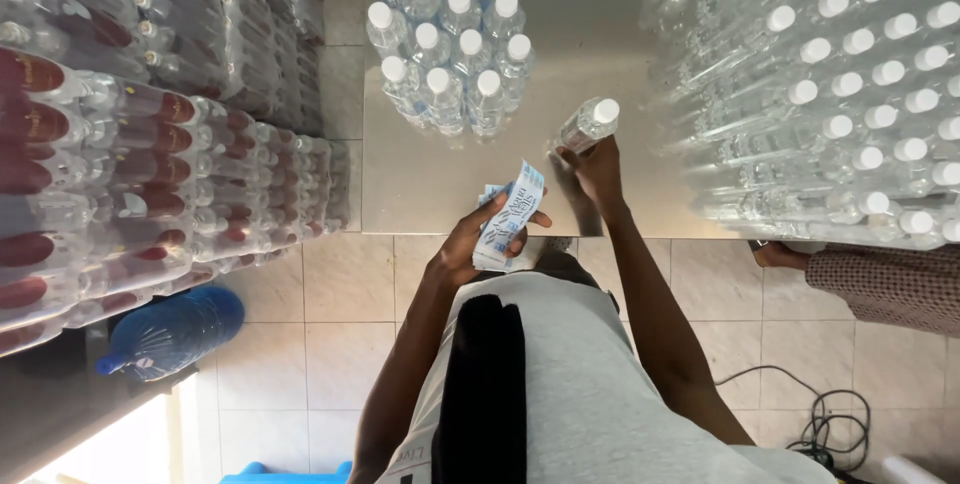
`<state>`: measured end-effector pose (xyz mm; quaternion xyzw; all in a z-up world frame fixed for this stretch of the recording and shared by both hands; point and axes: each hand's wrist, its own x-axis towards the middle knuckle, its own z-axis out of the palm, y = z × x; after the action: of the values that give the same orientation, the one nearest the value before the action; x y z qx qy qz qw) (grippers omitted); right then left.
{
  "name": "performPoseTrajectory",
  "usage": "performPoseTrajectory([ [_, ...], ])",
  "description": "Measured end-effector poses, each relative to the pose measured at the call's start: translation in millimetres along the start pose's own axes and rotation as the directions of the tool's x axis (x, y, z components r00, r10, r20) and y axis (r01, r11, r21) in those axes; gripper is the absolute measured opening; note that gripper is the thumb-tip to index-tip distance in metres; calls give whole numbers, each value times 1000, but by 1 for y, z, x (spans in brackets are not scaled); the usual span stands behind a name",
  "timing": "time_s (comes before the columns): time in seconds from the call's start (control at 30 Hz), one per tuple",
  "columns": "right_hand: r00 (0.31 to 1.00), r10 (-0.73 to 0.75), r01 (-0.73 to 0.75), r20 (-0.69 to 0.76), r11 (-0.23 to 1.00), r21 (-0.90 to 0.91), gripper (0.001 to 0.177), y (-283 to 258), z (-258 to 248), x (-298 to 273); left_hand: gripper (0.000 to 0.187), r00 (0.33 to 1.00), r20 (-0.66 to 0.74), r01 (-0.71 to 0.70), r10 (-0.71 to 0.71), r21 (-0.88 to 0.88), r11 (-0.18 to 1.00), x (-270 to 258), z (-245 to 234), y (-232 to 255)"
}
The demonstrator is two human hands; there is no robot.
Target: Manual application of blue adhesive labels to plastic water bottles at a workstation.
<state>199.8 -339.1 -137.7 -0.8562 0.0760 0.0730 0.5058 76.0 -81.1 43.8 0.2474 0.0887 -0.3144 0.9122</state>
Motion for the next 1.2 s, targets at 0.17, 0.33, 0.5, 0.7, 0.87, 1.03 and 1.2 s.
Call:
performPoseTrajectory([
  [0.17, 975, -74, 125, 211, 964, -235, 69, -41, -56, -54, 62, 998, 19, 55, -55, -13, 998, 14, 13, -16],
  [0.33, 910, 60, -114, 411, 988, 107, 42, -158, -141, -107, 57, 995, 42, 92, -93, 35, 995, 23, 42, -19],
  [0.5, 873, -115, -57, 475, 942, 331, 71, -159, -154, -99, 55, 988, 65, 131, -139, 112, 985, 41, 66, -29],
  [0.7, 907, -220, 104, 358, 943, 317, 42, -151, -174, -81, 56, 997, -39, 67, -65, 62, 996, 40, 83, -34],
  [0.87, 897, -369, 278, 242, 898, 341, 28, -145, -170, -65, 57, 996, -92, -3, 12, 97, 995, 37, 59, -47],
  [1.03, 859, -487, 384, 158, 817, 429, 19, -172, -148, -31, 68, 986, -113, -105, 119, 122, 987, 34, 49, -48],
  [1.2, 855, -504, 410, 124, 802, 434, 15, -145, -118, 2, 73, 972, -144, -165, 183, 125, 978, 26, 34, -57],
])
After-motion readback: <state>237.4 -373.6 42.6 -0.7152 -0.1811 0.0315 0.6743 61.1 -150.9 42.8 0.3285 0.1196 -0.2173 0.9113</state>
